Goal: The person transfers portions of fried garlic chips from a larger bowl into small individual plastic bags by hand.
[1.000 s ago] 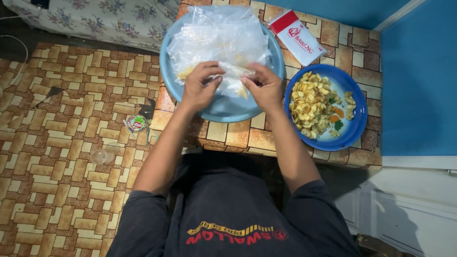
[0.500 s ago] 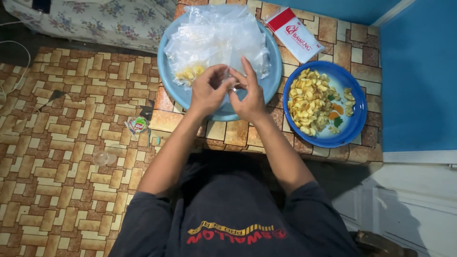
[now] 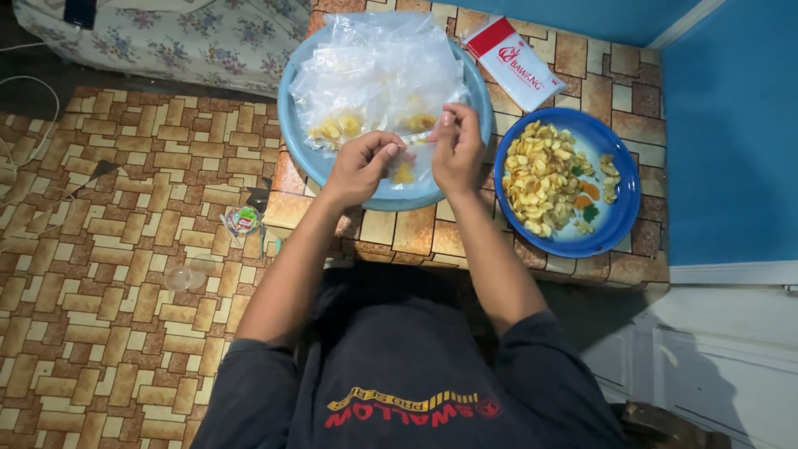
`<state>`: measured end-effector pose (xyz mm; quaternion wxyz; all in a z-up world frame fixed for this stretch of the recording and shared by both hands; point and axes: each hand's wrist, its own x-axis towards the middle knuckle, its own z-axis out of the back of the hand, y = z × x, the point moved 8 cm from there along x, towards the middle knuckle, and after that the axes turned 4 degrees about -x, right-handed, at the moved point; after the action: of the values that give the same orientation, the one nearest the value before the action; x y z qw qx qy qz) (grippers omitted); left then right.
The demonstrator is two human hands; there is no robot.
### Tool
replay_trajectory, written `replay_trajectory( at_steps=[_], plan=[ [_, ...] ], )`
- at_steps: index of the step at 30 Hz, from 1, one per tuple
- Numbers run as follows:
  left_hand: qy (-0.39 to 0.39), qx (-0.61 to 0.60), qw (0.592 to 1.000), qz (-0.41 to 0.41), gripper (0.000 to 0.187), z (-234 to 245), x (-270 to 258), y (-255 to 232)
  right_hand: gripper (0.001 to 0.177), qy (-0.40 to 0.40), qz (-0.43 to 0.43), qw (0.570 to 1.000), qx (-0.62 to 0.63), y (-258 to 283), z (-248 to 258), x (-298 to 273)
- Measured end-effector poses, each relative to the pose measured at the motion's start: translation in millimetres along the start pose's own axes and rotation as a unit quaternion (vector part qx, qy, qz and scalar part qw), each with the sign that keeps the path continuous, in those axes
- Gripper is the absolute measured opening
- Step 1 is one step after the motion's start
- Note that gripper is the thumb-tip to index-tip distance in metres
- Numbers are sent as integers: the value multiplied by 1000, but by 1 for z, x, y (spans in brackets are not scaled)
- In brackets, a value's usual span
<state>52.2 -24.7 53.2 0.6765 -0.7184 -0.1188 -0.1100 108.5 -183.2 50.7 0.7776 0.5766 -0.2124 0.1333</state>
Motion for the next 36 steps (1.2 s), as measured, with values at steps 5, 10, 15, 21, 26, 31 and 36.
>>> replay_trajectory(
  at_steps=[5, 10, 15, 21, 26, 31, 36],
  plan=[
    [-59, 115, 991, -22, 39, -1, -18, 24, 15, -55, -43, 984, -162, -5, 1, -9],
    [-88, 130, 987, -37, 11, -4, -22, 16, 14, -73, -4, 987, -143, -1, 5, -10],
    [-80, 131, 987, -52, 8, -5, -25, 1, 15, -77, 2, 987, -142, -8, 12, 0],
    [-104, 136, 985, -23, 12, 29, -24, -14, 17, -134, -21, 984, -112, -24, 43, 9],
    [-84, 111, 990, -1, 12, 34, -14, 2, 41, 63, -80, 994, 51, -20, -2, -5],
    [-98, 134, 986, -19, 12, 26, -18, -4, 25, 74, -5, 995, -68, 8, -19, -16],
    [-136, 131, 982, -20, 12, 33, -22, -13, 19, 29, 61, 984, -167, -5, -6, -17]
  ],
)
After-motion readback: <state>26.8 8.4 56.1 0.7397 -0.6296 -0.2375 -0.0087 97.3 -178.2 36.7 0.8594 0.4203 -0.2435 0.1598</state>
